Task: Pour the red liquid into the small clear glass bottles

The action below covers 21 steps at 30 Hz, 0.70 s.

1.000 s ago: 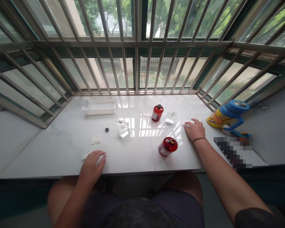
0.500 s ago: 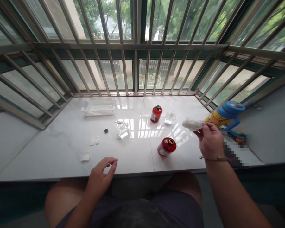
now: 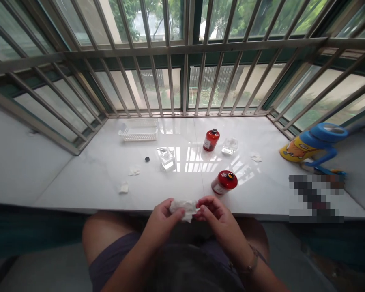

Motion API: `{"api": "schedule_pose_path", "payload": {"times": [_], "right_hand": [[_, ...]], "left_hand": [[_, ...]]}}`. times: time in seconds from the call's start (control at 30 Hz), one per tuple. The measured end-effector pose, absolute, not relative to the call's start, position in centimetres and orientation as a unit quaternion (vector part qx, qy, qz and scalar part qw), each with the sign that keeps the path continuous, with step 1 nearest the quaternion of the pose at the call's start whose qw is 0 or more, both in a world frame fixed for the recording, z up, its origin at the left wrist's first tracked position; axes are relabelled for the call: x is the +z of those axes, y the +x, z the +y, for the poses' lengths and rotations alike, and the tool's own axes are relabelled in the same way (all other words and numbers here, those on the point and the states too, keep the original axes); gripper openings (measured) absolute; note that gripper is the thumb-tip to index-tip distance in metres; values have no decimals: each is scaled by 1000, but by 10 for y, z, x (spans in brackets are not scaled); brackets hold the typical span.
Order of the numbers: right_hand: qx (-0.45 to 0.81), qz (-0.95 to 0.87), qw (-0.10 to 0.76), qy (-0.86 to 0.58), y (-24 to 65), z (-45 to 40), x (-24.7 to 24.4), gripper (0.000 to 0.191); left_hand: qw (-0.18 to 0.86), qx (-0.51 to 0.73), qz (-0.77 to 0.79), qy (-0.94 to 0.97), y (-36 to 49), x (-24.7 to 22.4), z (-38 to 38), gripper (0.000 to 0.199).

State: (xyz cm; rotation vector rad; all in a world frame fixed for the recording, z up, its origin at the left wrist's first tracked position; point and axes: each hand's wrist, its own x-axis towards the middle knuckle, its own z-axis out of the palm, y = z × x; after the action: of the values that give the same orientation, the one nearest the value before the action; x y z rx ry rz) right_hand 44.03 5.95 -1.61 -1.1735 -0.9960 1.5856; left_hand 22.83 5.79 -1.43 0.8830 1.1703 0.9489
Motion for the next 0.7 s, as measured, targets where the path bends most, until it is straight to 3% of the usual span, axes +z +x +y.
{"api": "schedule_pose_path", "payload": {"times": [0.2, 0.4, 0.47, 0.57, 0.7], "right_hand": [[564, -491, 410, -522, 457, 64, -46, 43], [490, -555, 378, -555, 473, 59, -57, 38], [459, -574, 376, -564, 481, 57, -57, 36], [393, -610, 367, -582, 498, 54, -55, 31], [287, -634, 380, -610, 518, 53, -52, 26]], "left_hand": [[554, 264, 607, 505, 142, -37, 92, 40], [292, 230, 717, 590, 105, -52, 127, 38], [212, 253, 711, 621, 101, -57, 129, 38], [108, 250, 642, 717, 98, -66, 126, 22], [101, 224, 609, 754, 105, -79, 117, 20]]}}
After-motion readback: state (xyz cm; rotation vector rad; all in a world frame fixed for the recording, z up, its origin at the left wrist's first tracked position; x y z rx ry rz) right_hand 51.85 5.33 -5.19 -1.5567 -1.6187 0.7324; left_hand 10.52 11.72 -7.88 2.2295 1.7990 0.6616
